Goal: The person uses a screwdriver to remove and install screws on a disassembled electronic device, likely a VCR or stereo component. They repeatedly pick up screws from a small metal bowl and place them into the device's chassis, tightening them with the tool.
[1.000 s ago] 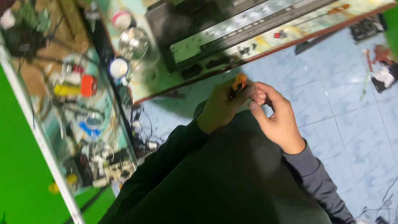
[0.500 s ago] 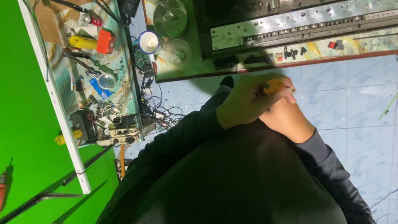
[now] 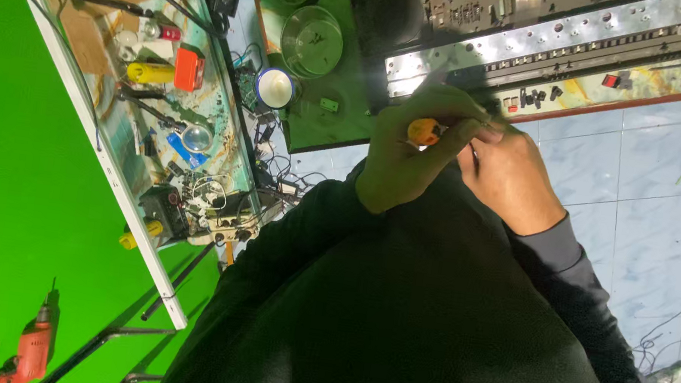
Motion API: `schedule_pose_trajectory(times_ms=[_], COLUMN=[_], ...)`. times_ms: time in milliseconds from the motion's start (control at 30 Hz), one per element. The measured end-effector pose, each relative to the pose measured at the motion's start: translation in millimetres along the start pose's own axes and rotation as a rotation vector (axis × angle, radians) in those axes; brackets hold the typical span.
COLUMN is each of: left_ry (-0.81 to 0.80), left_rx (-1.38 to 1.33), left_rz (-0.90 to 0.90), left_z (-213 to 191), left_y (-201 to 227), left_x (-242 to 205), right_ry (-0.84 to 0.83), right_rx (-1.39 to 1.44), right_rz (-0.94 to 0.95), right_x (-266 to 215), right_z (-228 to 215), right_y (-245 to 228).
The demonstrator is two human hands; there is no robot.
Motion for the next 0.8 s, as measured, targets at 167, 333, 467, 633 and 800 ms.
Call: schedule_pose_trajectory(times_ms=[167, 333, 467, 633, 800], left_ry=[0.111, 0.352, 0.515, 0.523, 0.536], left_rx=[-0.151, -0.062, 0.066, -0.109, -0.083], left_rz=[0.078, 0.056, 0.089, -0.038, -0.093], left_z=[-4.2, -26.9, -37.4, -19.3, -3.8], left_y=[25.2, 19.2, -9.9, -48.5, -85.1], left_x=[1.7, 1.4, 11.8, 7.6, 7.6], right_ry=[-0.120, -0.058, 0.105, 0.065, -0.164], right_rx=[-0.093, -0.050, 0.187, 0.506, 0.570], right_rz=[-0.016, -0.027, -0.114, 0.054, 0.082], right_x=[11.2, 20.4, 28.0, 35.1, 49.3], right_z=[0.9, -8.7, -25.9, -34.5, -49.3], right_y=[8.6, 39.0, 65.9, 96.3, 83.9])
Point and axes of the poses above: each hand's wrist, its own x-axis towards the middle knuckle, its own z-axis out of the palm, y = z × x, the point moved 4 cm from there along x, towards the middle knuckle, and after that the axes turned 6 degrees about -x, right-handed, at the moved point
